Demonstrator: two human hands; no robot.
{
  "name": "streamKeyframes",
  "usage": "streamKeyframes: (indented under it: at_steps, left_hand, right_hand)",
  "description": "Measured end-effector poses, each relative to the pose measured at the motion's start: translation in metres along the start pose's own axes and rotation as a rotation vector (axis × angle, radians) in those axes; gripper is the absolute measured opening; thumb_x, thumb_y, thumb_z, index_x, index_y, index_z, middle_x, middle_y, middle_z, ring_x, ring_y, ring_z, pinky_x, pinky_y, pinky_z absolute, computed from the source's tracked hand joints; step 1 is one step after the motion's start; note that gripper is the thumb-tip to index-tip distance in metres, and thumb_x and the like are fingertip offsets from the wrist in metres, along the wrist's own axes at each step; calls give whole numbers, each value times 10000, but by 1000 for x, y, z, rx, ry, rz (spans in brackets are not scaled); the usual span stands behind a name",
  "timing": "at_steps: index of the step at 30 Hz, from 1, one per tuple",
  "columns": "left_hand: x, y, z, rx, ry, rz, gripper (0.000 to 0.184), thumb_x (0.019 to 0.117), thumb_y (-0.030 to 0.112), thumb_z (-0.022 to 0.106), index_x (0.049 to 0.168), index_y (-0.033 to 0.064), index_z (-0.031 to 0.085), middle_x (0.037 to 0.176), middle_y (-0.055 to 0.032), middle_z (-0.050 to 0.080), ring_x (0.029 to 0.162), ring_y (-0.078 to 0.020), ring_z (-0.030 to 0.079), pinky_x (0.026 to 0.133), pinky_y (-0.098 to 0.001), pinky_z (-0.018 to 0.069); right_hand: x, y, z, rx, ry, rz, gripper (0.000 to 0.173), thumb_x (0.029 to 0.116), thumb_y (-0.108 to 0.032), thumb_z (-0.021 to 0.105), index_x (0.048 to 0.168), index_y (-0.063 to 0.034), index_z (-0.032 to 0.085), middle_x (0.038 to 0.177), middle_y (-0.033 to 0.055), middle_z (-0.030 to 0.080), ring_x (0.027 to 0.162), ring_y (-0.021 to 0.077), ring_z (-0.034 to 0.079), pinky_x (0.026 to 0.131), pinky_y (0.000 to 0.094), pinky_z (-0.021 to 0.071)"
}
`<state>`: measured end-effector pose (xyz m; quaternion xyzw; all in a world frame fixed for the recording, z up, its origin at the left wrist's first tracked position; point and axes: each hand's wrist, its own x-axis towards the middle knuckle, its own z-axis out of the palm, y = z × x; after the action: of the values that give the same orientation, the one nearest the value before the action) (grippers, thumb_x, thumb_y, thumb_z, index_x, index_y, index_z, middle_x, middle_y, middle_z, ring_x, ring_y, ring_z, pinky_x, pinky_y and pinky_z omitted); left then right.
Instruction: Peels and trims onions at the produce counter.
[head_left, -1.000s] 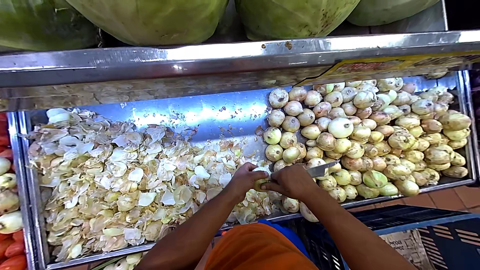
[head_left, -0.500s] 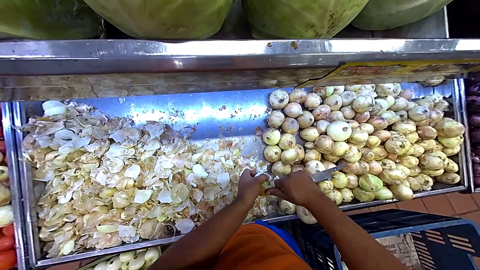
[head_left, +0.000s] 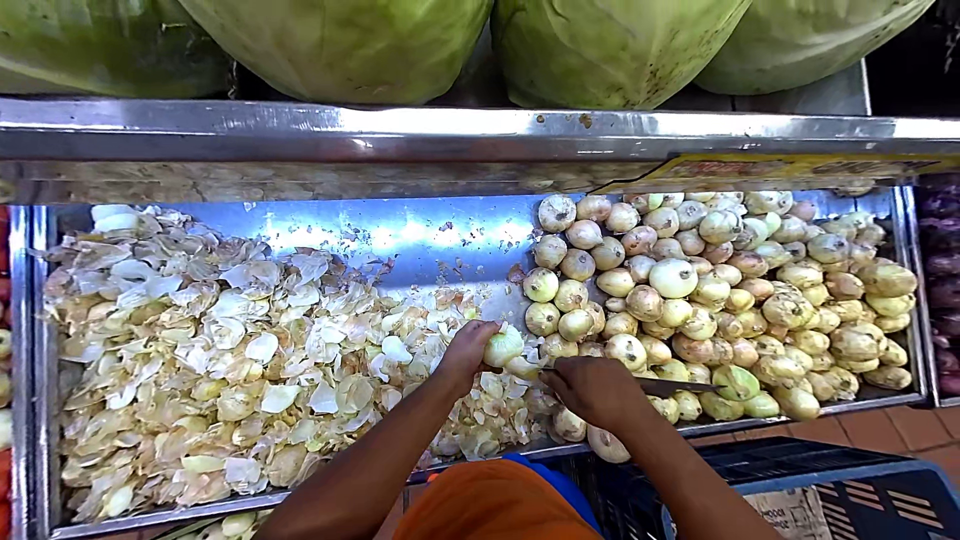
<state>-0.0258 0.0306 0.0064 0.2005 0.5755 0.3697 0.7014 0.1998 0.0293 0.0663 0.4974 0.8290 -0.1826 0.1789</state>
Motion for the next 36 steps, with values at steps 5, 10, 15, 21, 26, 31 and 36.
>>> streamKeyframes:
  at_steps: [5,10,15,21,26,31,36]
  left_hand:
    - [-6,0,-1,126,-55,49,401,1057,426,526,1218,66,603,1078,-182,675,874,-290,688,719,-440,581]
    - [-8,-1,4,332,-116,31,415,1048,434,554,1206,56,624,1043,-192,674,835,-285,685,708,-446,583]
    - [-6,3,7,490,-145,-39,471,1052,501,492,1143,60,629,945,-169,675,720,-252,667,620,-401,558]
    - [2,-3,-1,-26,-49,-216,446,1026,438,422,1172,66,620,977,-155,681,734,-238,654,590,-377,531]
    - [3,6,-8,18,-111,-234,446,1031,446,396,1133,79,628,928,-148,677,627,-212,620,507,-325,489]
    - [-7,12,-19,242,-114,-108,531,1024,563,443,1241,126,654,1041,-137,689,816,-243,660,664,-402,544]
    - [-16,3,-8,280,-229,18,415,1059,407,427,1290,112,607,1095,-80,696,913,-208,688,758,-435,589]
  right_hand:
    - [1,-10,-13,-4,-12,70,751,877,-836,490,893,-111,683,801,87,688,821,298,707,700,539,546]
    - [9,-18,-18,22,-21,40,775,812,-887,515,921,-138,682,812,62,685,818,273,702,711,525,549]
    - [15,-17,-15,-5,-39,-52,795,877,-870,416,837,-114,660,732,89,649,767,296,686,694,542,535]
    - [5,-29,1,-113,-27,-260,783,946,-799,376,830,-79,663,717,138,660,736,353,705,644,578,546]
    - [0,-35,-13,-36,-269,-173,332,1044,-386,521,1090,-94,671,990,160,706,966,380,694,798,604,530]
    - [8,-14,-23,165,73,-202,421,954,-579,621,1028,-176,721,886,39,717,851,252,707,765,556,566]
    - [6,-14,-37,171,93,-222,498,910,-566,715,1147,-128,739,1034,98,754,987,299,719,842,610,564]
